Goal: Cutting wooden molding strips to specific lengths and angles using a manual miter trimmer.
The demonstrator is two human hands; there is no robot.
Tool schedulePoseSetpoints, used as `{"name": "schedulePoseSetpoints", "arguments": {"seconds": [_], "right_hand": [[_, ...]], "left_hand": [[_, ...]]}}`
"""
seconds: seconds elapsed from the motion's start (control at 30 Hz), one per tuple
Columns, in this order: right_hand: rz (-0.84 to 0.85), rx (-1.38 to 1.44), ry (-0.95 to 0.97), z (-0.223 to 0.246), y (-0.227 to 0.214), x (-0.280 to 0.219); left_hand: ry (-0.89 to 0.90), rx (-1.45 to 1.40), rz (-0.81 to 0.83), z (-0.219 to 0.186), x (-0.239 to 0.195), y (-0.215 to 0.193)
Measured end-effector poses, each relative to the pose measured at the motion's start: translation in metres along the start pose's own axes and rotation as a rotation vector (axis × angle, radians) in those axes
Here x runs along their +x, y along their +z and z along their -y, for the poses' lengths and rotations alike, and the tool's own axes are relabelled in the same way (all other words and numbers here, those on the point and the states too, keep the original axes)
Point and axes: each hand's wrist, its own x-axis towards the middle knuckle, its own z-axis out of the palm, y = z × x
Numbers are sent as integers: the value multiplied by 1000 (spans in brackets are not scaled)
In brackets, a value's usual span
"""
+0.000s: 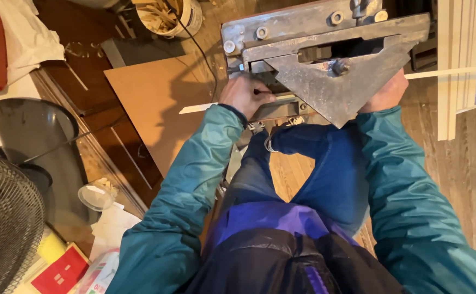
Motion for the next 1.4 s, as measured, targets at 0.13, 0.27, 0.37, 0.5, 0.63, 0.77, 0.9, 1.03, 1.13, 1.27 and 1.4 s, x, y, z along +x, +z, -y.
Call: {"name": "schedulePoseSetpoints", "arguments": {"seconds": [0.13, 0.27, 0.37, 0.5, 0.63, 0.77, 0.9, 1.03, 1.13, 1.27, 1.4], "right_hand": [[-17, -4, 48, 6, 0, 2], [-40, -11, 25, 17, -2, 4], [-49, -62, -17, 12, 0, 5], [-32, -89, -46, 11, -1, 7], [7, -79, -61, 33, -8, 14], [17, -118, -67, 25, -5, 16], [19, -169, -7, 20, -1, 10], [1, -177, 0, 10, 2, 6], [-3, -179, -19, 13, 0, 10], [9, -150, -14, 25, -4, 13], [10, -126, -36, 30, -5, 19]], "left_hand": [[-3, 26, 4, -5, 2, -3], [-61, -3, 35, -9, 0, -4], [-40, -4, 24, -10, 1, -4], [-81, 14, 22, -13, 2, -4], [-108, -27, 56, -11, 0, -5], [-84, 0, 36, -3, 6, 2], [-112, 76, 69, -5, 5, 2], [-118, 87, 66, -2, 5, 5], [-163, 39, 63, -9, 5, 0], [-126, 27, 66, -11, 0, -4], [-121, 3, 88, -22, 2, -13]]}}
